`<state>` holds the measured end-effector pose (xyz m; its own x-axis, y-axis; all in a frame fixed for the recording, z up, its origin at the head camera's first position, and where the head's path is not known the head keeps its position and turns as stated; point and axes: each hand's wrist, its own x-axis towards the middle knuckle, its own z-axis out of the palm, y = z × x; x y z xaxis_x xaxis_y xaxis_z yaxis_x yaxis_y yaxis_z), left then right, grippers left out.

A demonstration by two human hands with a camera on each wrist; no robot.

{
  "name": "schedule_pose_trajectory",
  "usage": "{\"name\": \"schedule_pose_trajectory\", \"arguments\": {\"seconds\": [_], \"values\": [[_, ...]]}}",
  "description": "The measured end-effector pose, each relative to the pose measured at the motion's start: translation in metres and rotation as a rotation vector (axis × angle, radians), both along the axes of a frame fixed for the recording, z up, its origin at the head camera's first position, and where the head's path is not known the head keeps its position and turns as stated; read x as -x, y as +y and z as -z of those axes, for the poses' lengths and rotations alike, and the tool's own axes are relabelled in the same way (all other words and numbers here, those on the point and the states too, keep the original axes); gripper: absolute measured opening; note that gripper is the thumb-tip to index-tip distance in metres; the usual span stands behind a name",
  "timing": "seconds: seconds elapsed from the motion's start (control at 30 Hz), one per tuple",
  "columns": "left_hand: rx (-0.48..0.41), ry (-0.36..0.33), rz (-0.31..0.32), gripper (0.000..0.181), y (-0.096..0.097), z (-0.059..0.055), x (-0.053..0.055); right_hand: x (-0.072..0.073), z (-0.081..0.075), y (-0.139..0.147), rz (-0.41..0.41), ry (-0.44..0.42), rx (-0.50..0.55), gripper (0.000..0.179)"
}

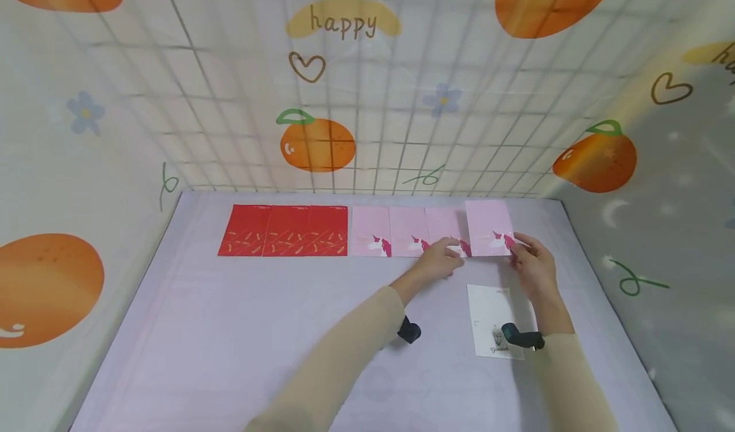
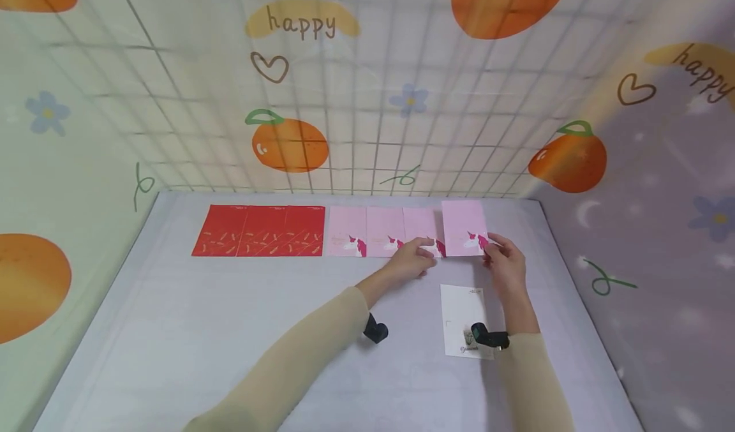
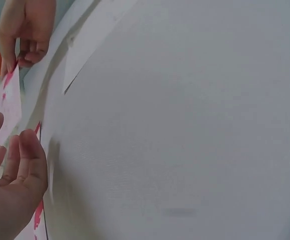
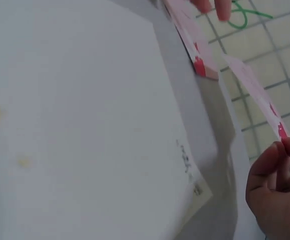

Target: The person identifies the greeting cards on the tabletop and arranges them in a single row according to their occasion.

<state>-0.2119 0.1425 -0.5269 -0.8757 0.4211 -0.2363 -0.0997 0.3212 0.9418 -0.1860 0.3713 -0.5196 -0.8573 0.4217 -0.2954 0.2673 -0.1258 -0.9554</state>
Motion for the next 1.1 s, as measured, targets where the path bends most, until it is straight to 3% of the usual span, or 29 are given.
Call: {"name": "schedule_pose_trajectory", "arguments": {"seconds": [0.23, 0.73, 1.1], "values": [[0.086, 0.117, 0.102, 0.049, -0.007, -0.001, -0.009, 0.012, 0.006, 0.01, 0.021, -0.05, -0.009, 0.042], [0.157, 0.158, 0.14, 0.042, -0.008, 0.003, -0.02, 0.015, 0.016, 0.014, -0.036, -0.139, -0.086, 0.045], [0.295, 0.317, 0.191, 0.041, -0.002, 0.015, -0.037, 0.021, 0.026, 0.014, -0.024, -0.181, -0.193, 0.043]]}}
